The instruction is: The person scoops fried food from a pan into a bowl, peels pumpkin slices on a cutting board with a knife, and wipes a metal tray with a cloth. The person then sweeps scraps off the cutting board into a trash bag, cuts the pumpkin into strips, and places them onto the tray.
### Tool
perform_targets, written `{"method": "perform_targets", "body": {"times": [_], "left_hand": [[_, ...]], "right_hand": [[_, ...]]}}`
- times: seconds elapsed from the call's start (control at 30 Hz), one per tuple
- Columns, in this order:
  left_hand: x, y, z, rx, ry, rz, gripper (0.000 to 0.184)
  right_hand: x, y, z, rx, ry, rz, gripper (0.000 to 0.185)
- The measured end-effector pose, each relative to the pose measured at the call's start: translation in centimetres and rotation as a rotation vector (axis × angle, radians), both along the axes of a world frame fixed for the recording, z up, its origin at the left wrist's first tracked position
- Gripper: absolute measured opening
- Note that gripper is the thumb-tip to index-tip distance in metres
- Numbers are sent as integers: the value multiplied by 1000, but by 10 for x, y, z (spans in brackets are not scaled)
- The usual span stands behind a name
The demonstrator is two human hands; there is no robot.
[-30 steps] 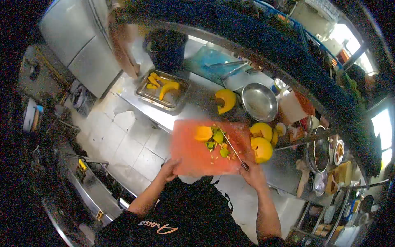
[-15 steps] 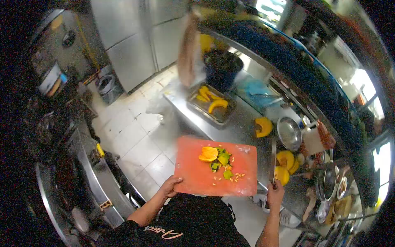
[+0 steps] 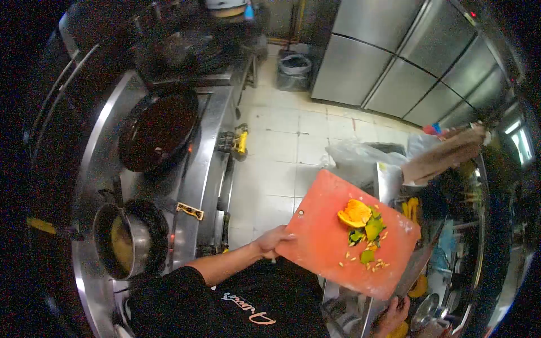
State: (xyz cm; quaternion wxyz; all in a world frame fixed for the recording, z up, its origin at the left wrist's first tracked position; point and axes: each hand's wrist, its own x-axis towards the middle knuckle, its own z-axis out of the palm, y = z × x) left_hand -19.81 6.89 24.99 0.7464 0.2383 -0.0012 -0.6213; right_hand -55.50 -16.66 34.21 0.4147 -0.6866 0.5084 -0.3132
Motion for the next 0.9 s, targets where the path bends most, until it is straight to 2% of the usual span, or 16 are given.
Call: {"method": "perform_targets", "body": {"times": [0.03,0.1,0.13,0.17,0.2,0.23,0.33,0.4,0.47,0.6,0.63,0.7,0.73,0.77,0.87,0.9], "left_hand": [[18,2,3,-3,32,26,44],[46,-17,-6,10,52,129,42],[58,-25,-1,64,68,168,39],[66,-26,-21,-6,120,227,37],[79,-32,-7,52,168,274,36],[94,-46,-3,98,114,379,41],[161,-92,12,101,-2,499,45],[203,-114,12,92,-78,511,51],[205,-106,-6,20,-247,519,54],[254,-116,-32,57,-286,611,47],[261,-109,-42,90,-270,643,47],[262,-132,-32,155,-311,685,49],[257,-152,-9,183,-388,714,49],[260,-167,-14,173,-374,693,45],[272,-181,-62,188,-390,617,30],[355,-133,-69,158,-335,620,26]], "right_hand": [[15,-6,-5,-146,89,35,30],[44,-55,-19,-186,238,144,32],[102,-43,11,-1,221,-40,31],[119,-57,-2,-113,103,-6,30],[116,-81,-18,-350,191,204,32],[133,-102,-31,-332,90,204,34],[220,-137,-18,44,23,200,31],[270,-167,-24,67,-38,303,31],[264,-144,-69,4,-307,335,31],[334,-166,-110,167,-375,405,34],[348,-172,-106,240,-225,462,36],[370,-178,-114,375,-219,493,38],[379,-184,-124,324,-200,518,38],[388,-189,-133,272,-182,541,38],[378,-198,-137,67,-125,583,37],[460,-149,-113,28,-66,596,37]]}}
